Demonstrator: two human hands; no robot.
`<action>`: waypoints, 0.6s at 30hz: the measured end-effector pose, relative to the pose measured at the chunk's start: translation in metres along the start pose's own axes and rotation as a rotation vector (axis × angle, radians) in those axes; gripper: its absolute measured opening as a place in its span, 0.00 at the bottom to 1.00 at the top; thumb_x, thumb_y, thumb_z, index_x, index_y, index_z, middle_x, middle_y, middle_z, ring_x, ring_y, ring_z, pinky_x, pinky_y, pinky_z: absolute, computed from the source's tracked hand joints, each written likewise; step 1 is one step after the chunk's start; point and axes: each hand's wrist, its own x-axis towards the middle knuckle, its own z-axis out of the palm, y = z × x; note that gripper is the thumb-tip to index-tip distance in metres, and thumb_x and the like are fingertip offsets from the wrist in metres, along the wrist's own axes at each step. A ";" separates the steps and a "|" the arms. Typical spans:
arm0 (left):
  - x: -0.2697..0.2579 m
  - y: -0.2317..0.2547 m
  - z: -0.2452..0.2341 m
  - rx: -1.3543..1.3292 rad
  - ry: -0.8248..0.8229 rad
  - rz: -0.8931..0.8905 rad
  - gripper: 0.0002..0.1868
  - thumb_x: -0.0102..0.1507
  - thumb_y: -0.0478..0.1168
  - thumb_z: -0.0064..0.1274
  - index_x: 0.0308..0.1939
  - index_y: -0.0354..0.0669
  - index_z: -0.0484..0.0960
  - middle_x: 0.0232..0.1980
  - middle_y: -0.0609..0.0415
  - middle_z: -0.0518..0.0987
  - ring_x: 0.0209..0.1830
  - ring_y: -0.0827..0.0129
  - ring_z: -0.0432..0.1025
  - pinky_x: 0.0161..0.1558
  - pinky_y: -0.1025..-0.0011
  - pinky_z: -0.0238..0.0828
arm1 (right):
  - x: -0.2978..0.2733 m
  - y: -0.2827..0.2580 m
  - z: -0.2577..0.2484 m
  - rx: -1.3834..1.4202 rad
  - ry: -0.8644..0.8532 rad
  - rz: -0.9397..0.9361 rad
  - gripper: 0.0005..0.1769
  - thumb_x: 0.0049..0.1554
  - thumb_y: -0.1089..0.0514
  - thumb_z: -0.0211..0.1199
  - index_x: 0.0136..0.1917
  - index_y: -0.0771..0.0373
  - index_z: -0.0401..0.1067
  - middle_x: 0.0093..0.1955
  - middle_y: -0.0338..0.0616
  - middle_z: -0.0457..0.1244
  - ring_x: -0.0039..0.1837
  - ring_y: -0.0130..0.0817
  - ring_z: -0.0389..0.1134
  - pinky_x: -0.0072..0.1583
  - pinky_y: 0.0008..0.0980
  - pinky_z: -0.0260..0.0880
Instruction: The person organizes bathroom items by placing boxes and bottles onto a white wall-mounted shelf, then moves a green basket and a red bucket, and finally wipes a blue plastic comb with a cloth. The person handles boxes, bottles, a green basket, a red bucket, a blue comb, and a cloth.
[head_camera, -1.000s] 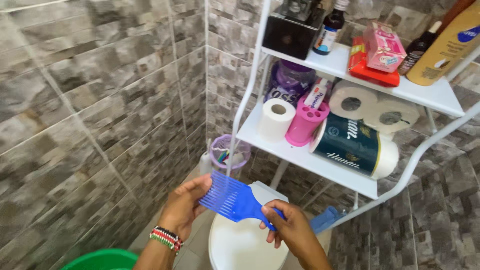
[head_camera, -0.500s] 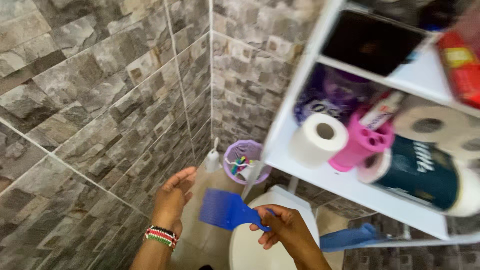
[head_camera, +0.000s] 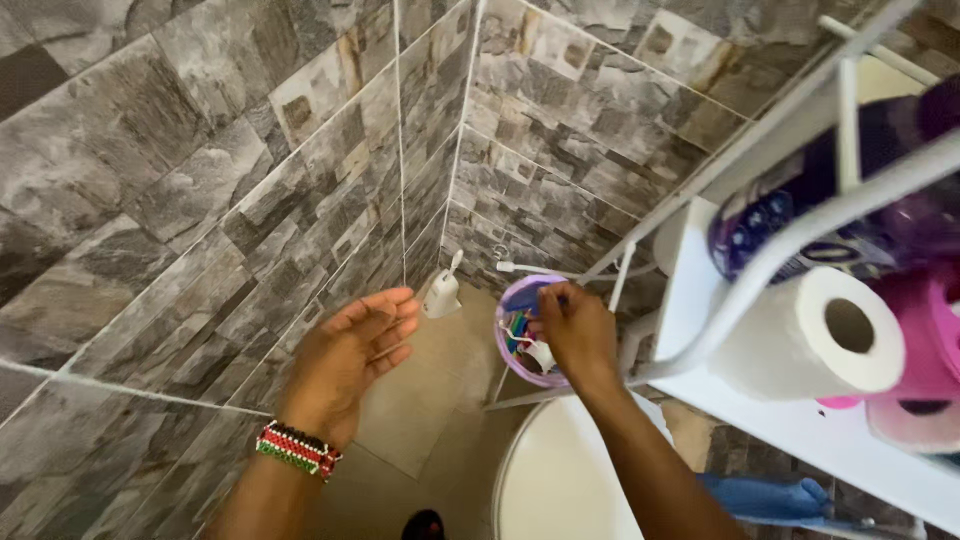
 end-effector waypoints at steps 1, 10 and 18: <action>0.005 -0.002 -0.003 -0.011 -0.006 -0.015 0.15 0.68 0.42 0.47 0.55 0.44 0.83 0.55 0.56 0.85 0.54 0.71 0.77 0.56 0.69 0.74 | 0.010 0.006 0.003 -0.113 0.006 -0.013 0.13 0.62 0.52 0.60 0.46 0.63 0.78 0.32 0.44 0.72 0.33 0.29 0.74 0.38 0.31 0.73; 0.051 -0.023 -0.012 -0.107 -0.135 -0.004 0.19 0.67 0.43 0.45 0.59 0.44 0.81 0.57 0.56 0.84 0.54 0.72 0.78 0.54 0.70 0.73 | 0.093 0.095 0.042 -0.646 -0.019 -0.007 0.14 0.56 0.46 0.62 0.43 0.55 0.82 0.39 0.47 0.72 0.42 0.46 0.74 0.47 0.43 0.73; 0.076 -0.014 0.009 -0.134 -0.199 0.008 0.18 0.68 0.42 0.43 0.59 0.42 0.81 0.57 0.55 0.84 0.53 0.72 0.78 0.52 0.70 0.74 | 0.123 0.143 0.057 -0.935 -0.265 -0.086 0.15 0.57 0.45 0.61 0.41 0.55 0.82 0.43 0.53 0.71 0.48 0.53 0.73 0.53 0.50 0.71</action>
